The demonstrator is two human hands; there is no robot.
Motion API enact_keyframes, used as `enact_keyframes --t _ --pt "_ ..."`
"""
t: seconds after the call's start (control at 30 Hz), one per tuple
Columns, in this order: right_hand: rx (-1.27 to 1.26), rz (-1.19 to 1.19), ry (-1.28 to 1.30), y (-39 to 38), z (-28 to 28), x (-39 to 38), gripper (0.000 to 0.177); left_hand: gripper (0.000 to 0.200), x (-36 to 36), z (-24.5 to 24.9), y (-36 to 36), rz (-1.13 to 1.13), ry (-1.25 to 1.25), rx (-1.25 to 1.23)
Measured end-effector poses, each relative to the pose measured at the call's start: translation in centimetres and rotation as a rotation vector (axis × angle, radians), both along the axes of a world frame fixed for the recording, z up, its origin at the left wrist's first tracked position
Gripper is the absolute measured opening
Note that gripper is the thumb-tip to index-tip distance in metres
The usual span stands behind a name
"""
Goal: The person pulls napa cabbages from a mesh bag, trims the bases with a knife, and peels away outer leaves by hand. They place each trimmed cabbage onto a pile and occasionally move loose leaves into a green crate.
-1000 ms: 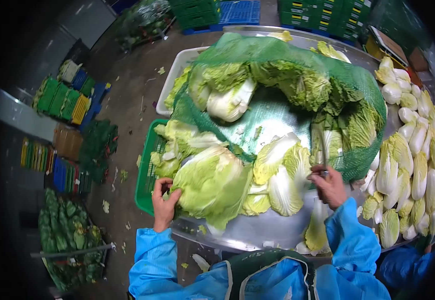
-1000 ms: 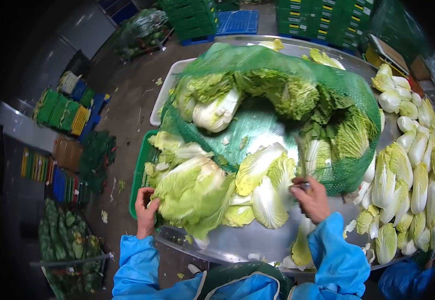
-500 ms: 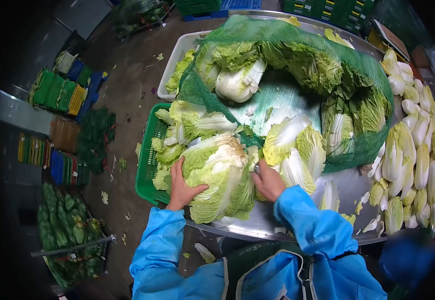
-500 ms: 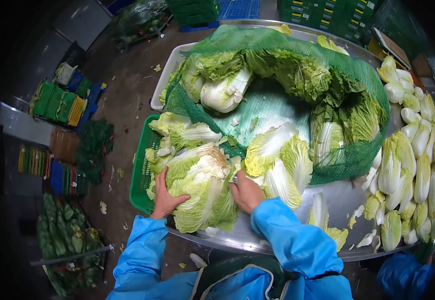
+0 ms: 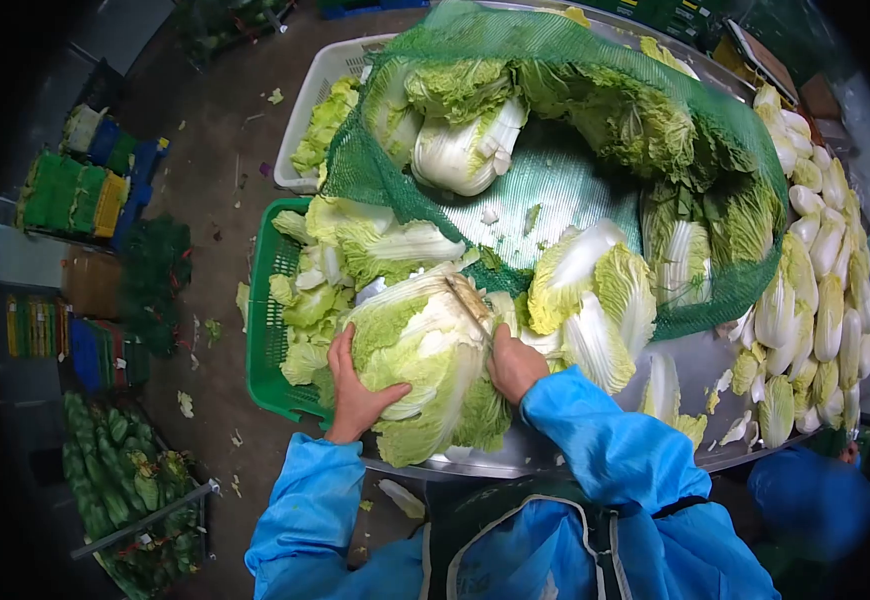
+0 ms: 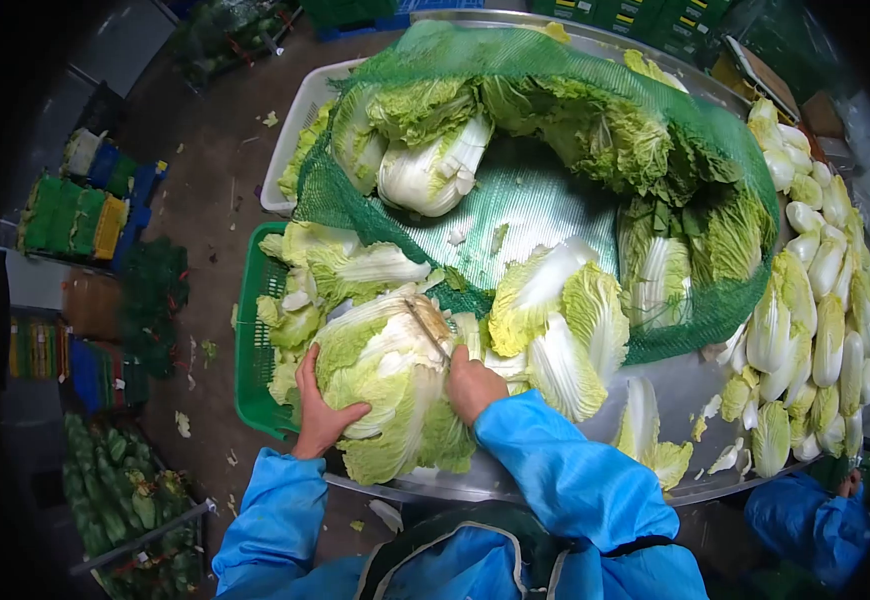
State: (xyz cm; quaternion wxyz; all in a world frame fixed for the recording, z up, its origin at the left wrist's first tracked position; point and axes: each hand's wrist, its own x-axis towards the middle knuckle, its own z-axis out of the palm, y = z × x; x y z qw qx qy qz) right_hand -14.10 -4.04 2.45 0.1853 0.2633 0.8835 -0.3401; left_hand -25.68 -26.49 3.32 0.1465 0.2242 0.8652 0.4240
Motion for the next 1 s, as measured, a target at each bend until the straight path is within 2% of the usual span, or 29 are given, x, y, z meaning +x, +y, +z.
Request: enact_keyframes --t 0.13,0.2,0.33,0.4,0.6,0.67,0.73,0.77,0.8,0.87,0.9,0.93,1.0 --pt "0.046 0.054 -0.021 0.6 -1.4 -1.1 0.025 0.111 -1.1 -1.3 -0.4 -0.018 -0.01 0.027" --pt "0.029 0.071 0.056 1.2 -2.3 -1.6 0.029 0.111 -1.2 -1.9 -0.4 -0.015 0.001 0.046" --pt "0.046 0.067 0.039 1.0 -1.2 -1.6 0.029 0.11 -0.7 -1.4 -0.9 -0.019 0.025 0.062" --pt "0.062 0.064 -0.072 1.0 -1.0 -1.7 0.03 0.111 -0.8 -1.3 -0.6 -0.019 0.023 0.088" --pt "0.065 0.032 -0.081 1.1 -3.7 -2.1 0.032 0.111 0.7 -1.7 -0.7 -0.002 0.063 0.098" --pt "0.076 0.023 -0.019 1.6 -3.6 -1.9 0.032 0.11 0.8 -2.0 -0.9 0.005 0.1 0.086" --pt "-0.116 -0.058 0.017 2.1 -3.8 -1.4 0.05 0.109 1.4 -2.0 -1.4 0.008 0.148 0.092" --pt "-0.168 -0.121 0.158 2.1 -4.6 -0.9 0.064 0.108 2.0 -2.1 -1.6 0.012 0.162 0.089" --pt "-0.173 -0.117 0.173 2.4 -5.7 -1.0 0.064 0.108 2.5 -2.4 -1.8 0.014 0.178 0.085" --pt "-0.338 -0.057 0.421 2.2 -5.3 -1.1 0.072 0.106 3.2 -2.6 -1.8 0.045 0.211 0.092" --pt "-0.457 -0.084 0.409 2.3 -5.1 -1.0 0.076 0.105 3.3 -2.8 -1.9 0.053 0.217 0.101" --pt "-0.457 -0.077 0.417 2.4 -4.8 -1.0 0.076 0.105 3.5 -2.6 -2.2 0.057 0.225 0.102" --pt "-0.465 -0.047 0.549 3.0 -4.1 -0.9 0.076 0.099 3.8 -2.1 -2.9 0.058 0.085 0.22"
